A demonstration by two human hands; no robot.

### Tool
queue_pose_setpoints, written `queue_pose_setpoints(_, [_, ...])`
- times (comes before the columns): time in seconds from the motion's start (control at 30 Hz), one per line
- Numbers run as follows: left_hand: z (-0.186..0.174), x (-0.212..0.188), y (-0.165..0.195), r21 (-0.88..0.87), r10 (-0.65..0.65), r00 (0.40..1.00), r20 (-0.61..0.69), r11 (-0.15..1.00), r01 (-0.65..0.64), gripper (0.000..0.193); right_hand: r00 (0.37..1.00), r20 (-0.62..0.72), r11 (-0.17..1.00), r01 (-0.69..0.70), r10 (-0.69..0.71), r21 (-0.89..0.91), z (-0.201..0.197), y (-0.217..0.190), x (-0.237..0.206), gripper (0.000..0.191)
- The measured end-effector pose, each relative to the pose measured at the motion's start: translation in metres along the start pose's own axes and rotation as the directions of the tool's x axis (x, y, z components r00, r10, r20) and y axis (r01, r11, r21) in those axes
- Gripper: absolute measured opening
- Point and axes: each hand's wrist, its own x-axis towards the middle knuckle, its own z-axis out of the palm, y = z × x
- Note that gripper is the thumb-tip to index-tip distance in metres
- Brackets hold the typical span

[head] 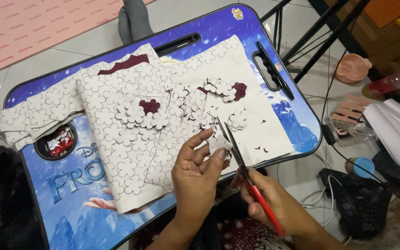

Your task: The person sits on the floor with a tray on their lap holding sheets of white felt printed with flower outlines. They use red-handled scissors to cut out small flower shapes one at a time, trimming scraps and setting finished cut flowers onto a pile on the tray.

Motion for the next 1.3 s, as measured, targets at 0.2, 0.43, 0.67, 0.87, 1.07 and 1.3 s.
queue_pose_setpoints(0.2, [0.007, -0.003, -0.007, -0.061, 0.063, 0.998, 0.003, 0.996, -0.062, 0.04, 1.0, -0.028, 1.0, -0.002, 0.003, 0.004, 0.004, 0.007, 0.001, 0.095])
queue_pose_setpoints(0.43, [0.006, -0.004, -0.008, -0.019, 0.06, 0.998, -0.001, 0.998, -0.06, 0.039, 0.998, 0.008, 0.995, 0.06, -0.061, 0.084, 0.005, 0.009, 0.0, 0.089])
queue_pose_setpoints(0.67, [0.006, -0.003, -0.011, -0.031, 0.051, 0.999, -0.011, 0.998, -0.052, 0.039, 0.995, -0.014, 0.995, 0.096, -0.096, 0.012, 0.004, 0.014, 0.002, 0.086])
queue_pose_setpoints(0.87, [0.006, -0.002, -0.011, -0.045, 0.041, 0.999, -0.011, 0.998, -0.042, 0.039, 0.995, -0.002, 0.994, 0.099, -0.099, 0.054, 0.004, 0.011, 0.003, 0.087])
queue_pose_setpoints(1.07, [0.008, -0.003, -0.013, -0.045, 0.061, 0.998, 0.0, 0.997, -0.061, 0.038, 1.0, -0.024, 0.999, 0.016, -0.015, 0.042, 0.006, 0.011, 0.001, 0.091])
queue_pose_setpoints(1.3, [0.007, -0.001, -0.01, -0.047, 0.03, 1.0, -0.007, 0.998, -0.031, 0.039, 1.0, -0.023, 0.997, -0.001, 0.002, 0.079, 0.006, 0.017, 0.001, 0.091])
